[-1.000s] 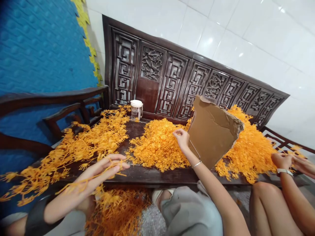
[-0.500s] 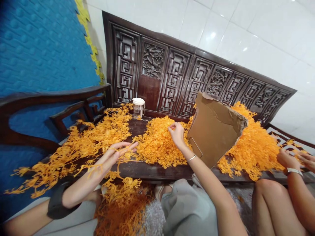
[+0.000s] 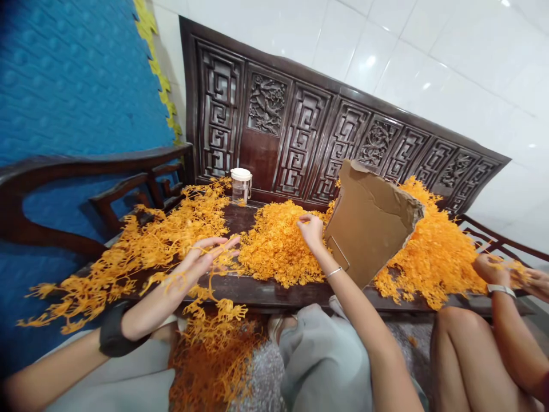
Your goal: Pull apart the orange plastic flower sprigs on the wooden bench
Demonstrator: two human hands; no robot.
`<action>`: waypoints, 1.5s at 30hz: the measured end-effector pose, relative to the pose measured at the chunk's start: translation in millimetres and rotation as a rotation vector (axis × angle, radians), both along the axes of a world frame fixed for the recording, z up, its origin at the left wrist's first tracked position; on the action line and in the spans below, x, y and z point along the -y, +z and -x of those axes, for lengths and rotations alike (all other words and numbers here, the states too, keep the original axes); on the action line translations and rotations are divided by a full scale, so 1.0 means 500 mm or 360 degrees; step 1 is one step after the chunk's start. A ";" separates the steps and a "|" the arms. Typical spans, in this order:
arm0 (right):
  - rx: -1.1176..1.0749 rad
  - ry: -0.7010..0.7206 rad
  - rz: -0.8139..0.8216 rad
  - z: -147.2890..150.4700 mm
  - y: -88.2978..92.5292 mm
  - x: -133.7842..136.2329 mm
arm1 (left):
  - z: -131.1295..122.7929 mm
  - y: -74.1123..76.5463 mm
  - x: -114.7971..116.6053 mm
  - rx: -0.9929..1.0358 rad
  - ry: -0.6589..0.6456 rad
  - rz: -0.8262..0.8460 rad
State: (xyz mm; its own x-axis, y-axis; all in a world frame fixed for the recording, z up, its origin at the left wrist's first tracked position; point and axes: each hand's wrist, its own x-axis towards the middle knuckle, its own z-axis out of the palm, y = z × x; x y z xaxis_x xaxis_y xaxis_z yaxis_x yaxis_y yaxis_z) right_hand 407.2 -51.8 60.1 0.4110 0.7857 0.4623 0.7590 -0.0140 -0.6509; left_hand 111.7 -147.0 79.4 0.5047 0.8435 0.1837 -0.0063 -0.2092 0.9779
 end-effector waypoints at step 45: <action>0.0329 0.2868 0.1497 0.246 0.066 0.236 | 0.053 -0.030 0.122 -0.0884 -0.0618 -0.1003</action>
State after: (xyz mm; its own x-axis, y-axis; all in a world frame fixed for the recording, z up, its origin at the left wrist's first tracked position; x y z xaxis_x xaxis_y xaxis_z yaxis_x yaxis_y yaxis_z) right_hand 284.5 -169.7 93.0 -0.9389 0.1341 -0.3170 0.3418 0.4714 -0.8130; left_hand 85.3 -208.1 64.3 0.8843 0.4230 0.1977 0.2485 -0.7848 0.5677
